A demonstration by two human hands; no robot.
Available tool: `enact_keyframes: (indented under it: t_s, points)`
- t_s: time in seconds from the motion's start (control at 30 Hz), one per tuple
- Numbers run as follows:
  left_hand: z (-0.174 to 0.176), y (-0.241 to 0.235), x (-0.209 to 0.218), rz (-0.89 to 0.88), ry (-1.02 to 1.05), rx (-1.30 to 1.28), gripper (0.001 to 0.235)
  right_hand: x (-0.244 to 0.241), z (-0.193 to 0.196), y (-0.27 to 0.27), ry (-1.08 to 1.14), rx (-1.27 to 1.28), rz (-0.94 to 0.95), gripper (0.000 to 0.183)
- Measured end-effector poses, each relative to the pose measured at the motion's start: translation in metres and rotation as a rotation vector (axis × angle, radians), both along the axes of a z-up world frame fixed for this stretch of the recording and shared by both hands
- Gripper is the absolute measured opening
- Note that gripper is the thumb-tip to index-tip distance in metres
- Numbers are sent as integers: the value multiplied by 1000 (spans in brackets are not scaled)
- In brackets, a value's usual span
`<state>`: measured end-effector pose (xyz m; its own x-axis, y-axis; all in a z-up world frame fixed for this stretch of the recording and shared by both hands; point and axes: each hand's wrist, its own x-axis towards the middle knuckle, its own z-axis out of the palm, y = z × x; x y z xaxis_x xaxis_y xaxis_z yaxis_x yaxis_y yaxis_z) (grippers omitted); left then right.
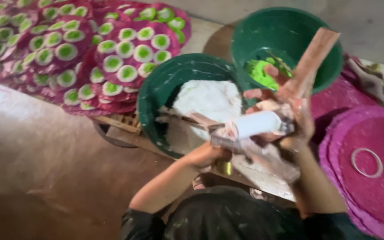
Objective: The person prepares small circular snacks using white and green dough and a wooden stamp tool. They arrange the snacks on circular mats and place them into a large steamer pot.
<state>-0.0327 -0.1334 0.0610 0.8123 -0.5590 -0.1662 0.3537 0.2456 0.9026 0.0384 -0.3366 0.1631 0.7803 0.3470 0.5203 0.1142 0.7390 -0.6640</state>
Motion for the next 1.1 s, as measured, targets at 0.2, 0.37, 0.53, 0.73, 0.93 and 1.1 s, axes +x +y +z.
enact_keyframes:
  t_s: [0.2, 0.37, 0.53, 0.73, 0.93, 1.1]
  points:
    - [19, -55, 5, -29, -710, 491, 48, -51, 21, -122, -620, -692, -389, 70]
    - [21, -179, -11, -139, -1003, 699, 44, -93, 1, -208, -963, -908, -382, 70]
    - [6, -287, -1, -347, -1025, 523, 54, -116, -35, -311, -601, -1099, -557, 81]
    - [18, -389, 36, -267, -466, 565, 46, -111, -63, -474, 220, -895, 232, 82]
    - [22, -429, 72, -240, -77, -847, 85, -132, -91, -547, 726, -911, 394, 88]
    - [-36, -480, 77, -94, 172, -1103, 79, -126, -96, -567, 953, -1103, 458, 81]
